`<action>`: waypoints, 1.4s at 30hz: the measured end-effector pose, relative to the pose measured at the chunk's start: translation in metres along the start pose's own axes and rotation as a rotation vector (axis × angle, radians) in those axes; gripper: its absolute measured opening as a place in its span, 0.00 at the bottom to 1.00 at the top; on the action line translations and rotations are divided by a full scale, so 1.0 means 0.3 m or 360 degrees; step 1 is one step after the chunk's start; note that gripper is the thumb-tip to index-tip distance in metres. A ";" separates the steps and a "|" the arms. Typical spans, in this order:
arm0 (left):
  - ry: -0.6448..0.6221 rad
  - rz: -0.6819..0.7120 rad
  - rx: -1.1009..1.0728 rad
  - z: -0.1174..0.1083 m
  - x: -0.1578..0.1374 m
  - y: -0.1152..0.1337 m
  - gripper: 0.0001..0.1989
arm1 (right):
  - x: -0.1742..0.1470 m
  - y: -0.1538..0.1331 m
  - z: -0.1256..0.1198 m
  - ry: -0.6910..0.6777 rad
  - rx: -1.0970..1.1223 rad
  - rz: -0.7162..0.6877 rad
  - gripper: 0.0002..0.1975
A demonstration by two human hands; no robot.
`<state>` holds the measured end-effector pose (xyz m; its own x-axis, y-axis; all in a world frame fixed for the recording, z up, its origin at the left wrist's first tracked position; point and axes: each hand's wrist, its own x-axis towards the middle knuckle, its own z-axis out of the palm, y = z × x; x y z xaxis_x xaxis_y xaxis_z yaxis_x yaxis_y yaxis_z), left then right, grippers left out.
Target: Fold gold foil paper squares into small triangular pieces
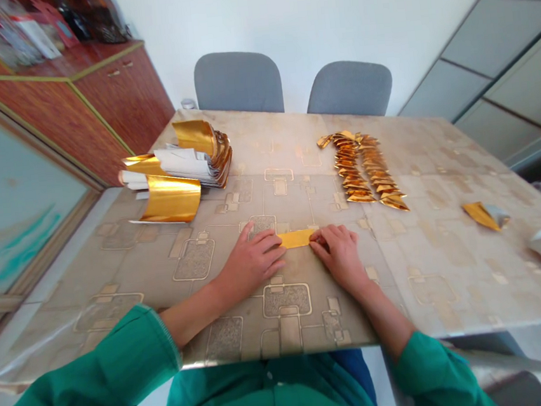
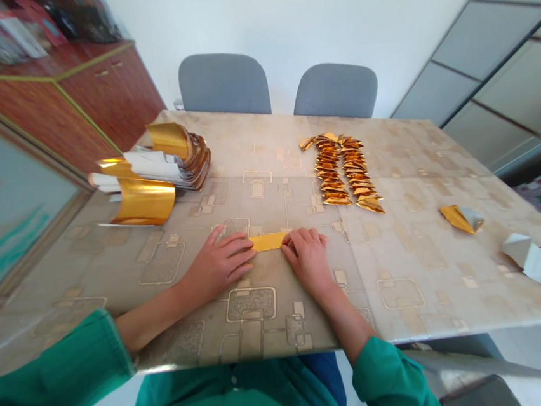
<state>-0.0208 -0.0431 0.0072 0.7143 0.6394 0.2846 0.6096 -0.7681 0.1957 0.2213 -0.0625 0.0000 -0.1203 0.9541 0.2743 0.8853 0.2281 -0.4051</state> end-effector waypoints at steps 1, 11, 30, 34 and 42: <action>0.0021 -0.0014 -0.0028 0.003 0.004 -0.004 0.09 | -0.003 0.012 -0.009 0.0002 0.0032 0.0041 0.06; 0.0211 0.0051 -0.0037 0.044 0.027 -0.025 0.09 | 0.051 -0.063 0.016 -0.0009 -0.0088 0.0080 0.14; 0.0302 -0.0097 0.0074 0.011 0.088 -0.010 0.15 | 0.054 -0.012 -0.040 -0.0024 0.0046 -0.0305 0.02; 0.0316 0.0010 0.0240 0.005 0.058 0.012 0.05 | 0.025 -0.010 -0.036 -0.0067 0.0046 -0.0407 0.04; 0.0160 0.0036 0.0070 0.014 0.028 0.031 0.04 | -0.002 0.009 -0.061 -0.0313 0.0206 -0.0438 0.02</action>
<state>-0.0078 -0.0447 0.0073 0.6914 0.6134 0.3816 0.6096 -0.7789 0.1474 0.2318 -0.0660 0.0146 -0.4416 0.8697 0.2207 0.7449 0.4925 -0.4501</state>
